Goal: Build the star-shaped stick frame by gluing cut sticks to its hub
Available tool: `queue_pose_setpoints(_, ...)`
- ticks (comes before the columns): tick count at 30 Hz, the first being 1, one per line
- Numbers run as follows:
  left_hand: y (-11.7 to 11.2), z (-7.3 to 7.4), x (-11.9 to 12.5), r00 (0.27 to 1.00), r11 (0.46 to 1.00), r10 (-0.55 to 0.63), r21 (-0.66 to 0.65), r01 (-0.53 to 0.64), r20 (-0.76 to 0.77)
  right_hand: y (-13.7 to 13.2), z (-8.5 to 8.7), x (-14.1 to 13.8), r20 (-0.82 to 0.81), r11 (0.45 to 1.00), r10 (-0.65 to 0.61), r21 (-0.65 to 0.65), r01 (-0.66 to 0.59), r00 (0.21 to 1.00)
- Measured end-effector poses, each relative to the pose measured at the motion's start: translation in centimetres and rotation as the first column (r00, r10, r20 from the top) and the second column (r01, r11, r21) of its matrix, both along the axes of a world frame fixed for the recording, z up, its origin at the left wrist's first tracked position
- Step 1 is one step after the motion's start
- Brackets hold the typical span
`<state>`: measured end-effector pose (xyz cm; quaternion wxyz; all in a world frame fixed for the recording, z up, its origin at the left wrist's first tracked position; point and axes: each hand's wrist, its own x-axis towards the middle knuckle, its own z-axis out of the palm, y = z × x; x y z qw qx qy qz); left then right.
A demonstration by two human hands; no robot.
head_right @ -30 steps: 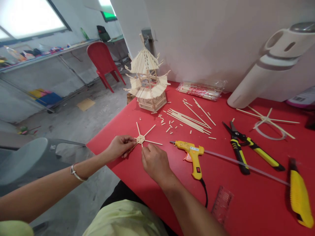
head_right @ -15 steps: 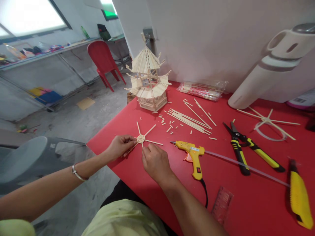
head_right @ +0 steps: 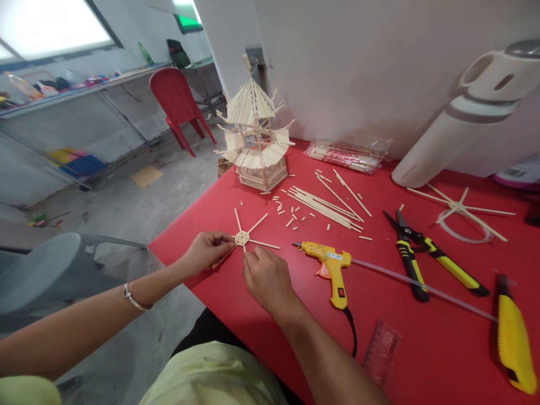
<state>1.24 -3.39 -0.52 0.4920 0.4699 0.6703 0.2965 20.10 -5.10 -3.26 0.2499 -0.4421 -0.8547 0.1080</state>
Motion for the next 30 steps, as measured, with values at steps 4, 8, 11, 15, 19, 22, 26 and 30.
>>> queue_pose_setpoints(4,-0.03,-0.02,0.05,1.0,1.0,0.009,0.002,-0.009,0.014,0.02,-0.17,0.01,-0.018,1.0,0.008,0.002,-0.008,1.0)
queue_pose_setpoints(8,-0.03,-0.01,0.03,1.0,1.0,0.011,0.015,-0.011,0.01,-0.05,-0.37,0.03,-0.022,1.0,0.007,0.016,-0.007,1.0)
queue_pose_setpoints(11,-0.02,-0.02,-0.01,1.0,1.0,0.009,0.017,-0.01,0.01,-0.05,-0.43,0.01,-0.024,1.0,0.006,0.021,-0.005,1.0)
queue_pose_setpoints(15,0.01,-0.02,-0.02,1.0,1.0,0.012,0.007,-0.012,0.002,0.08,-0.45,-0.06,-0.022,0.999,0.006,0.034,-0.005,1.0)
queue_pose_setpoints(19,0.04,-0.09,-0.01,1.0,1.0,0.014,0.015,-0.014,-0.003,0.12,-0.44,-0.03,-0.024,0.999,0.003,0.042,-0.002,1.0)
queue_pose_setpoints(22,0.03,-0.12,0.0,1.0,1.0,0.009,0.018,-0.01,0.004,0.05,-0.4,0.03,-0.021,0.999,0.001,0.042,0.0,1.0)
queue_pose_setpoints(26,0.01,-0.04,0.03,1.0,1.0,0.005,0.017,-0.005,0.01,0.03,-0.33,0.0,-0.015,0.999,-0.001,0.044,0.002,1.0)
queue_pose_setpoints(30,0.0,0.07,0.01,1.0,1.0,-0.001,0.017,0.001,0.006,0.1,-0.28,-0.06,-0.017,0.999,0.0,0.035,0.0,1.0)
